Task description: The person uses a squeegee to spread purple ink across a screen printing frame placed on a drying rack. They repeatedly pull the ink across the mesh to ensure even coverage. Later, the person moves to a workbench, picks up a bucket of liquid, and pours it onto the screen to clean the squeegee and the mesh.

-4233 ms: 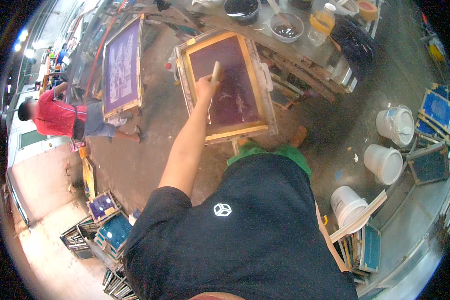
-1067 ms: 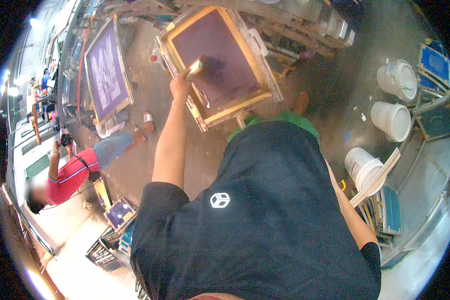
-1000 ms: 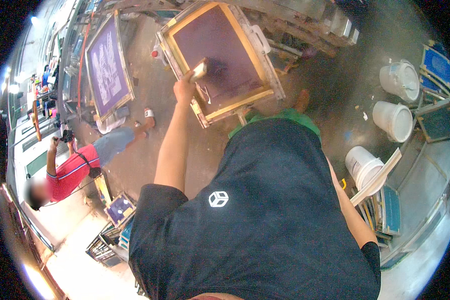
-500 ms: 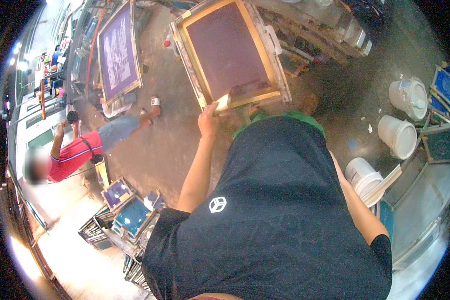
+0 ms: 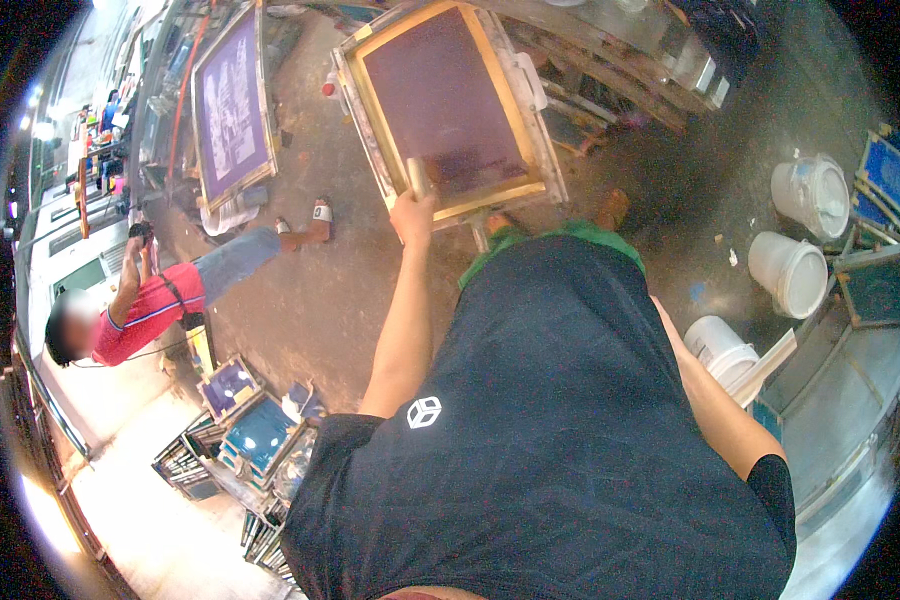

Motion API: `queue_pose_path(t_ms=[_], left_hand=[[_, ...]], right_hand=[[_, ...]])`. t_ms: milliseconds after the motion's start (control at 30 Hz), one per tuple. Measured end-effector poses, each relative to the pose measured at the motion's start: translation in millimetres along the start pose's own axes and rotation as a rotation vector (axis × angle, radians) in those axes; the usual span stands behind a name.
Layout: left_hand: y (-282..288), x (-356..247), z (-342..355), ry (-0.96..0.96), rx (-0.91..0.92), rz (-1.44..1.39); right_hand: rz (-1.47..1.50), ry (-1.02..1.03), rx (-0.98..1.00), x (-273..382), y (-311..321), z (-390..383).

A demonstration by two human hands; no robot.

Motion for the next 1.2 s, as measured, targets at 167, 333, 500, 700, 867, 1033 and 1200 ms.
queue_pose_path(t_ms=[167, 333, 500, 700, 867, 1033, 1200], left_hand=[[-27, -55, -30, -0.252, 0.043, -0.026], [-34, -76, -49, -0.788, 0.123, -0.116], [-13, -27, -67, -0.907, 0.046, 0.014], [8, 13, -112, -0.813, 0.046, -0.009], [33, 25, -78, -0.776, -0.051, -0.039], [21, 25, -1, -0.652, -0.177, -0.013], [-7, 23, 21, -0.640, -0.127, 0.080]], right_hand=[[0.005, 0.001, 0.012, 1, -1, 0], [-0.007, 0.009, 0.022, 1, -3, 1], [-0.016, -0.002, 0.022, 0, -3, 0], [-0.019, -0.021, 0.011, -2, -7, 0], [-0.010, -0.030, 0.012, -5, -12, -2], [-0.021, -0.039, 0.044, -4, -15, 3], [0.014, -0.040, 0.028, -12, -15, -3]])
Point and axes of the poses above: each hand's wrist, its own z-axis towards the middle knuckle, its own y-axis out of the back of the hand, x = y × z, the point moved 8 cm from there along z, towards the middle knuckle, and after that the axes turned 11 degrees about -x, right-handed, at the moved point
